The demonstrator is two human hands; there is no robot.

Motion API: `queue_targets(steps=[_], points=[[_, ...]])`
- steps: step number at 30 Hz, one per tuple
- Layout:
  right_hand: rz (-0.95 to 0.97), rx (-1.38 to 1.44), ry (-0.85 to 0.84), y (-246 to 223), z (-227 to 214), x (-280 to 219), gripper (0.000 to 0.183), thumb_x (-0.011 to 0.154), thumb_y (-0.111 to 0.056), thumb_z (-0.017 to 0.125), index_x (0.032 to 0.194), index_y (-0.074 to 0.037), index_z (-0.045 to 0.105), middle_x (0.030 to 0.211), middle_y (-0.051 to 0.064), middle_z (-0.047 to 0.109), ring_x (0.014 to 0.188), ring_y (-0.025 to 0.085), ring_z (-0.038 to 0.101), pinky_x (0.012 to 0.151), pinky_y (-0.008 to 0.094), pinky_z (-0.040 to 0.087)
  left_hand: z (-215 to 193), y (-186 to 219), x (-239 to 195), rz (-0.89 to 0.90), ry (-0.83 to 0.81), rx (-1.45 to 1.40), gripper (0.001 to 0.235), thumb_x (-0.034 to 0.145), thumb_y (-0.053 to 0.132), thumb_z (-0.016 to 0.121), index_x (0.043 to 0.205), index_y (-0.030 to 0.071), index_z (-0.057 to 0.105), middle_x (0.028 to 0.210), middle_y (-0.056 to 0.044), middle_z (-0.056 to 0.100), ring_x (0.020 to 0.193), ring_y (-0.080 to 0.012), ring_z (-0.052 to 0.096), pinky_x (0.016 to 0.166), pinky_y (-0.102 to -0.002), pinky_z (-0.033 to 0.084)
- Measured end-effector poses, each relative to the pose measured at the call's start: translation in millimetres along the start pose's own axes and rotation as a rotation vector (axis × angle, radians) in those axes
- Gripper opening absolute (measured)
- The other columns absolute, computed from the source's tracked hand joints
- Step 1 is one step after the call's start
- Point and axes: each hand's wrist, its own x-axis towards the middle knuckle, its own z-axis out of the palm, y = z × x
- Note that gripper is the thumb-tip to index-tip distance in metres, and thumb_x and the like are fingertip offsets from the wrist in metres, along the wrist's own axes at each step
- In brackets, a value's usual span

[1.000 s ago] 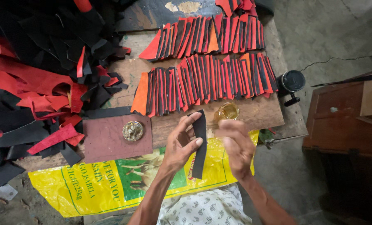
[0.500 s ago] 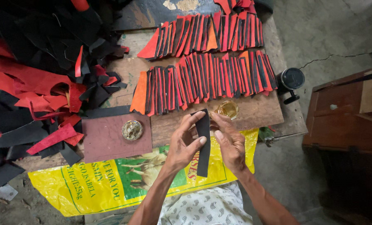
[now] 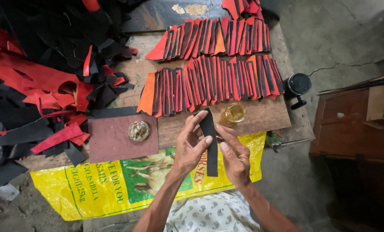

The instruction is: The person repeatedly picks up red and black fabric pieces, applies adhesive from a small container, and presses them together. The assembled pieces are placed in a growing stack on the table. The person handles the pieces one at a time throughout the clip.

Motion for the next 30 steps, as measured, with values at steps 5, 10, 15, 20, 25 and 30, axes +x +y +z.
queue_targets(steps=[5, 10, 15, 20, 25, 30], points=[[-0.037, -0.126, -0.006, -7.8, 4.6, 3.3, 0.048, 0.101, -0.007, 0.052, 0.147, 0.005, 0.052, 0.146, 0.012, 0.052, 0.126, 0.022, 0.058, 0.110, 0.036, 0.045, 4.2, 7.1, -9.8, -0.044, -0.052, -0.069, 0.063, 0.093, -0.003, 0.068, 0.151, -0.009, 0.043, 0.133, -0.009, 0.045, 0.125, -0.0245, 0.061, 0.109, -0.036, 0.053], [-0.097, -0.410, 0.009, -17.0, 8.7, -1.9, 0.043, 0.100, -0.010, 0.052, 0.139, 0.005, 0.060, 0.144, 0.013, 0.055, 0.123, 0.021, 0.060, 0.107, 0.035, 0.047, 2.6, 10.4, -15.3, -0.033, -0.012, -0.075, 0.065, 0.088, -0.007, 0.065, 0.149, -0.007, 0.042, 0.135, -0.006, 0.044, 0.128, -0.0203, 0.058, 0.107, -0.032, 0.051], [-0.293, -0.702, -0.046, -11.9, 6.8, -15.6, 0.037, 0.100, -0.013, 0.056, 0.132, 0.003, 0.067, 0.140, 0.016, 0.059, 0.130, 0.025, 0.058, 0.112, 0.037, 0.045, -3.6, 9.0, -17.2, 0.008, 0.023, -0.065, 0.066, 0.089, -0.010, 0.066, 0.151, -0.008, 0.043, 0.132, -0.006, 0.045, 0.126, -0.0189, 0.057, 0.106, -0.031, 0.049], [-0.472, -0.925, 0.037, -24.3, -42.7, 21.1, 0.028, 0.098, -0.011, 0.064, 0.125, -0.009, 0.061, 0.134, 0.009, 0.059, 0.130, 0.023, 0.058, 0.113, 0.037, 0.049, -28.0, 13.7, -17.5, 0.032, 0.301, 0.271, 0.068, 0.084, -0.003, 0.071, 0.149, -0.006, 0.053, 0.120, -0.007, 0.059, 0.104, -0.0165, 0.060, 0.094, -0.030, 0.054], [-0.161, -1.099, -0.202, -34.6, -86.7, 72.2, 0.093, 0.075, -0.001, 0.074, 0.156, -0.001, 0.029, 0.150, 0.020, 0.048, 0.140, 0.034, 0.045, 0.111, 0.041, 0.040, -42.7, 15.3, -20.8, 0.080, 0.199, 0.071, 0.068, 0.088, 0.002, 0.074, 0.150, -0.006, 0.049, 0.121, -0.002, 0.046, 0.106, -0.0107, 0.051, 0.093, -0.026, 0.046], [-0.028, -1.000, -0.282, -16.9, -85.6, 90.7, 0.096, 0.076, 0.003, 0.075, 0.160, -0.010, 0.031, 0.147, 0.012, 0.058, 0.142, 0.025, 0.053, 0.119, 0.036, 0.041, -42.2, 8.4, -29.4, 0.017, 0.207, 0.103, 0.068, 0.085, 0.004, 0.074, 0.148, -0.006, 0.049, 0.114, 0.001, 0.046, 0.098, -0.0081, 0.048, 0.083, -0.023, 0.044]])
